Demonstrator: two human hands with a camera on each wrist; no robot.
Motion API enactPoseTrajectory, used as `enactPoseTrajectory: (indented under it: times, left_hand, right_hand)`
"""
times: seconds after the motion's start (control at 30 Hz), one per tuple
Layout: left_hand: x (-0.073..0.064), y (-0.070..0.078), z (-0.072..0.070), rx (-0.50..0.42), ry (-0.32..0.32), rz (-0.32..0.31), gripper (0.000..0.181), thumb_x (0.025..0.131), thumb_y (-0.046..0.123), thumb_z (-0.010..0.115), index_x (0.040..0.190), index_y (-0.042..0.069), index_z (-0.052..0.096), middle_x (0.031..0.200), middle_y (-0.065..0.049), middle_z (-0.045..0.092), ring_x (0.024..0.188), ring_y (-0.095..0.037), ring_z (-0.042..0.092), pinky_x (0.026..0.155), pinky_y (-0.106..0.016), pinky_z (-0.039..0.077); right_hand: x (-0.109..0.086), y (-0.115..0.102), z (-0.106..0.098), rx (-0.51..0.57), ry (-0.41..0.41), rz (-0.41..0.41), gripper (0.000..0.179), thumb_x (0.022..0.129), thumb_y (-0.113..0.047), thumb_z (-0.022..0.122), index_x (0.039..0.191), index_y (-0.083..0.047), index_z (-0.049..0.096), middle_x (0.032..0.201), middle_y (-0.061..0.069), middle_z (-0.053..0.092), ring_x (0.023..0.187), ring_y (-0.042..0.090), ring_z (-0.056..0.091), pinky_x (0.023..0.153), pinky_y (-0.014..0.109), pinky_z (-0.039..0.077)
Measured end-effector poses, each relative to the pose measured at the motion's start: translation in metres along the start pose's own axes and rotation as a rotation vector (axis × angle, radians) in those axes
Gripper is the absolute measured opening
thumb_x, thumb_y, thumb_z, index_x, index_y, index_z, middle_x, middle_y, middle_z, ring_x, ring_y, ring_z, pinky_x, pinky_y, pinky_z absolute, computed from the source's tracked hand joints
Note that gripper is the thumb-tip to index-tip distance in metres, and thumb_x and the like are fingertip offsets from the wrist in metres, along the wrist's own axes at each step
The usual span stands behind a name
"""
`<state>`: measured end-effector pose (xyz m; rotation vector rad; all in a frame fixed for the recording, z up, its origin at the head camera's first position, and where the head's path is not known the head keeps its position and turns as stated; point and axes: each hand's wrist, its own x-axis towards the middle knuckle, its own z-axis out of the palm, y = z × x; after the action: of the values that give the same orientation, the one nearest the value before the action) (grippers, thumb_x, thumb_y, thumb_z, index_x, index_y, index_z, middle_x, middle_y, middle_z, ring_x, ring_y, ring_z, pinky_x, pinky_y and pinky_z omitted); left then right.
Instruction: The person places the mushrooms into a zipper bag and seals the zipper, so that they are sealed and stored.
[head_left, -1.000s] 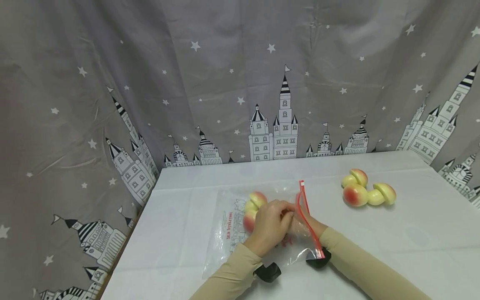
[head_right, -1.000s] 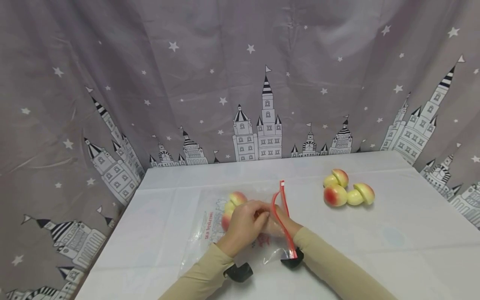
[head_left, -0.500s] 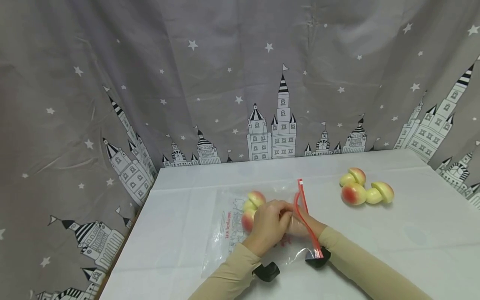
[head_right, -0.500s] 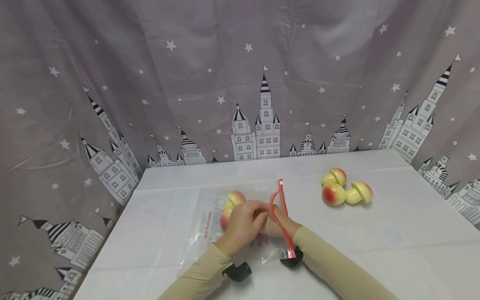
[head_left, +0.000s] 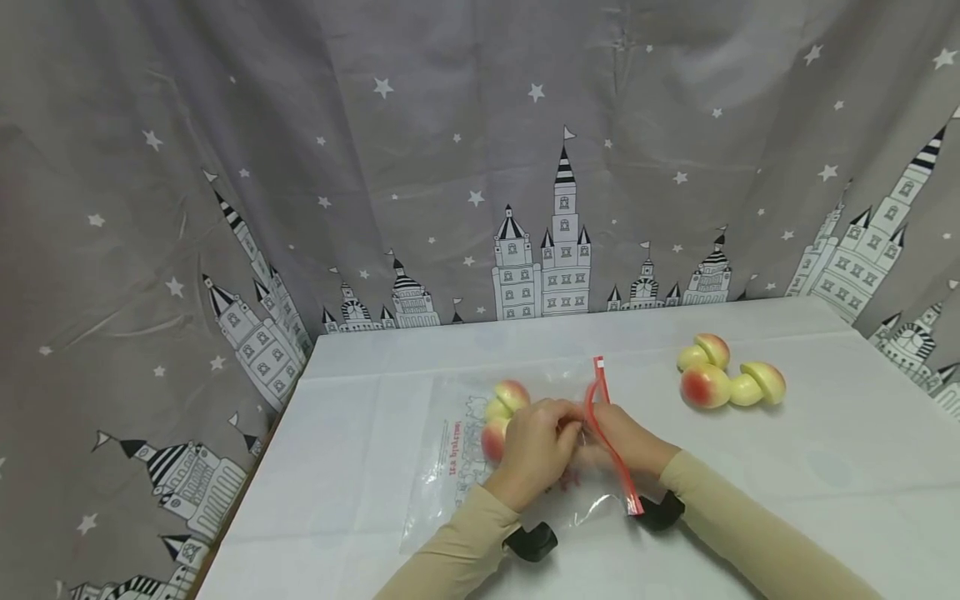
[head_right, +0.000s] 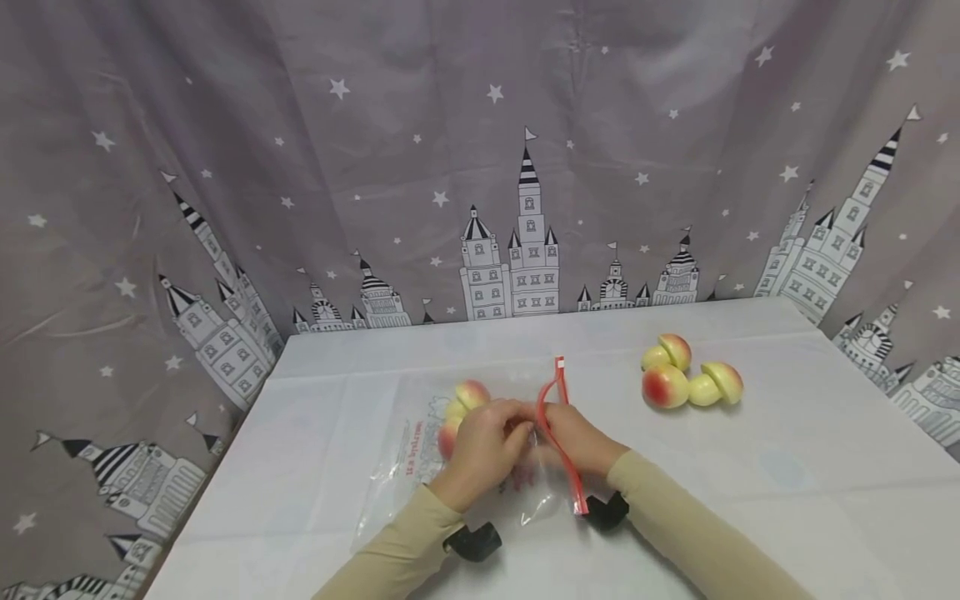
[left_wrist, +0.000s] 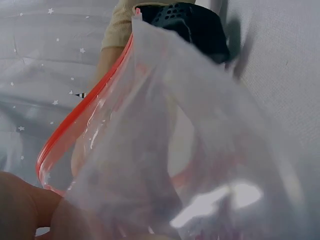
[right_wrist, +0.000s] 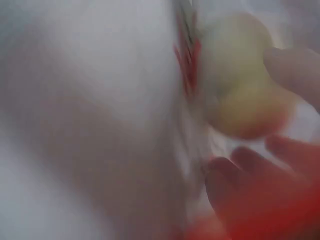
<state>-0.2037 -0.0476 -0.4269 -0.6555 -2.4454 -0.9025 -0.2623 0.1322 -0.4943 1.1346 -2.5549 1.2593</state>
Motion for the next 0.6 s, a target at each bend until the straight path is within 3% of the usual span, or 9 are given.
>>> enactPoseTrajectory:
  times: [0.1, 0.2, 0.27, 0.33, 0.4, 0.5, 0.6]
  left_hand:
    - [0.0, 0.0, 0.0, 0.005, -0.014, -0.011, 0.012, 0.087, 0.007, 0.072, 0.094, 0.013, 0.079, 0.082, 0.001, 0.076, 0.07, -0.006, 0.063, 0.064, -0.016, 0.049]
    - [0.001, 0.0, 0.0, 0.01, -0.026, -0.023, 0.012, 0.087, 0.006, 0.071, 0.094, 0.012, 0.079, 0.08, 0.0, 0.074, 0.069, -0.006, 0.061, 0.064, -0.015, 0.047]
    - [0.001, -0.001, 0.0, 0.01, -0.03, -0.028, 0.012, 0.087, 0.006, 0.071, 0.094, 0.011, 0.078, 0.079, 0.0, 0.074, 0.069, -0.006, 0.061, 0.064, -0.015, 0.047]
    - [0.001, -0.001, 0.0, 0.009, -0.031, -0.03, 0.012, 0.087, 0.006, 0.07, 0.094, 0.012, 0.078, 0.08, 0.0, 0.074, 0.069, -0.007, 0.061, 0.064, -0.015, 0.047]
    - [0.0, -0.001, 0.001, 0.007, -0.029, -0.027, 0.013, 0.087, 0.005, 0.07, 0.094, 0.012, 0.079, 0.08, 0.0, 0.074, 0.069, -0.007, 0.061, 0.064, -0.015, 0.047]
    - [0.0, 0.0, 0.001, 0.004, -0.027, -0.03, 0.013, 0.086, 0.005, 0.069, 0.093, 0.011, 0.079, 0.079, 0.0, 0.074, 0.069, -0.006, 0.06, 0.064, -0.015, 0.046]
    - [0.0, 0.001, 0.001, 0.0, -0.038, -0.042, 0.014, 0.087, 0.005, 0.069, 0.094, 0.012, 0.079, 0.079, 0.0, 0.073, 0.068, -0.005, 0.058, 0.063, -0.015, 0.045]
  right_hand:
    - [-0.008, -0.051, -0.031, -0.005, 0.003, 0.117, 0.03, 0.082, 0.0, 0.075, 0.111, 0.005, 0.07, 0.1, 0.014, 0.075, 0.089, 0.003, 0.064, 0.081, 0.025, 0.056]
    - [-0.017, -0.052, -0.053, -0.004, 0.007, 0.205, 0.035, 0.087, 0.0, 0.071, 0.122, 0.007, 0.067, 0.114, 0.019, 0.074, 0.101, 0.018, 0.071, 0.09, 0.036, 0.059]
    - [-0.024, -0.044, -0.068, -0.024, 0.045, 0.203, 0.039, 0.089, -0.004, 0.071, 0.125, 0.008, 0.065, 0.12, 0.022, 0.072, 0.106, 0.031, 0.071, 0.093, 0.043, 0.058]
    - [-0.029, -0.039, -0.085, -0.054, 0.089, 0.221, 0.041, 0.09, -0.008, 0.073, 0.127, 0.007, 0.065, 0.123, 0.023, 0.071, 0.107, 0.035, 0.07, 0.092, 0.042, 0.058]
    - [-0.034, -0.037, -0.101, -0.085, 0.135, 0.256, 0.04, 0.09, -0.009, 0.073, 0.126, 0.006, 0.065, 0.122, 0.024, 0.071, 0.106, 0.036, 0.071, 0.09, 0.033, 0.059]
    - [-0.042, -0.036, -0.126, -0.134, 0.185, 0.333, 0.038, 0.091, -0.009, 0.071, 0.126, 0.005, 0.066, 0.119, 0.023, 0.072, 0.098, 0.011, 0.072, 0.084, 0.017, 0.056]
    - [-0.05, -0.031, -0.148, -0.182, 0.231, 0.387, 0.039, 0.092, -0.012, 0.07, 0.127, 0.005, 0.065, 0.118, 0.025, 0.072, 0.09, -0.015, 0.061, 0.078, 0.007, 0.049]
